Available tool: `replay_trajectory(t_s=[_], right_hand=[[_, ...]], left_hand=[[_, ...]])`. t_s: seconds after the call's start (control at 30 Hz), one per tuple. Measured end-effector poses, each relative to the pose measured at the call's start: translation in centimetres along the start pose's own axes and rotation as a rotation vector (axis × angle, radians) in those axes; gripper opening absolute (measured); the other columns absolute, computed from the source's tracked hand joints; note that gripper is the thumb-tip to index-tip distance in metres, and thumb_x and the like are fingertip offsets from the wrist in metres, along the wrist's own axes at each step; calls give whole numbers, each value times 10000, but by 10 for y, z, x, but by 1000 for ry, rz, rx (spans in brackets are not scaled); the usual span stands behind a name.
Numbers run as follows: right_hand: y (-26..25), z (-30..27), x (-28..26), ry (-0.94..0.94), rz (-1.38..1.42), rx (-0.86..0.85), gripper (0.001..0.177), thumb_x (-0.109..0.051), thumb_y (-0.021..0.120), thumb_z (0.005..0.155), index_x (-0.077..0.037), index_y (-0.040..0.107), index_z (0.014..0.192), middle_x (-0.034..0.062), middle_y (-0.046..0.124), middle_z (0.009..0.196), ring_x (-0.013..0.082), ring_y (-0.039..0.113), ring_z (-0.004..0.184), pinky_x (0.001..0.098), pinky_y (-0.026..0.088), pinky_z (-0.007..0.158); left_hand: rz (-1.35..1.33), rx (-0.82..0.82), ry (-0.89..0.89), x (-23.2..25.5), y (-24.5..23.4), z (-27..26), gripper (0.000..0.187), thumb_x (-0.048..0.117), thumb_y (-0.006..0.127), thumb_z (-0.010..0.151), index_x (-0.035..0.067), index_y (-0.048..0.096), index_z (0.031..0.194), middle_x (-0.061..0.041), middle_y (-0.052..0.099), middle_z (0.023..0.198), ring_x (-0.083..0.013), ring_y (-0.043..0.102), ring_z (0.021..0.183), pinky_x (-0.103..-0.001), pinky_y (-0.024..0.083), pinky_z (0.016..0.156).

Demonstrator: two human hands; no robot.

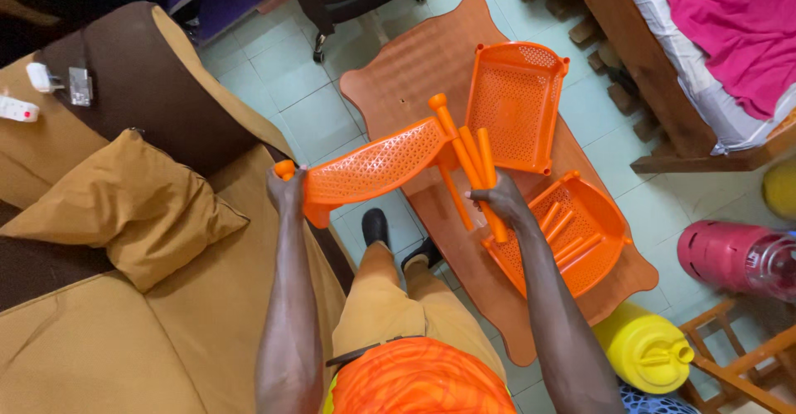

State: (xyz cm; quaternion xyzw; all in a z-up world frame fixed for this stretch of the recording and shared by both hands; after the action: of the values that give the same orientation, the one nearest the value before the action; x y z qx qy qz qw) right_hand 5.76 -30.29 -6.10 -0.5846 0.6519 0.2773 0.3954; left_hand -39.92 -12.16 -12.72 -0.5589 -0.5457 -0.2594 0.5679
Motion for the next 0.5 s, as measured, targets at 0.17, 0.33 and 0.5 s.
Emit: replay_trajectory(t_s=[0.17,0.33,0.5], right_hand=[[64,-23,-21,-39,-19,-102,364,-81,791,802,36,589,1081,89,621,761,188,609,628,337,512,596],[128,-43,-46,-74,-64,-200,397,-53,770,772,-21,592,1126,41,631,807,163,632,706,300,538,648],[165,-57,-59,-33,20,-280,367,-30,752,769,-21,573,1090,30,596,782,160,599,637,318,513,575]], left_hand=[[477,439,492,44,13,-50,351,278,857,818,34,679,997,-229,638,1230,-463,527,1233,-528,404,1006],[-96,-173,-46,58,95,-65,507,508,702,913,23,733,1058,-117,739,1065,-212,667,1017,-364,506,931],[-171,-10,88,92,88,-75,451,399,778,871,-35,714,977,-107,721,929,-182,643,851,-350,514,797]])
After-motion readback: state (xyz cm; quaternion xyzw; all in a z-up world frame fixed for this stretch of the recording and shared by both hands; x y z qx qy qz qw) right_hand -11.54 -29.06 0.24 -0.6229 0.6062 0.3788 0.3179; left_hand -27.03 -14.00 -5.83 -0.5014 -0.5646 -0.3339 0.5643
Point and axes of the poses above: each hand's wrist, its own z-axis towards the middle knuckle, its own y-axis out of the palm, x = y × z, the point moved 7 cm from there along z, towards the middle knuckle
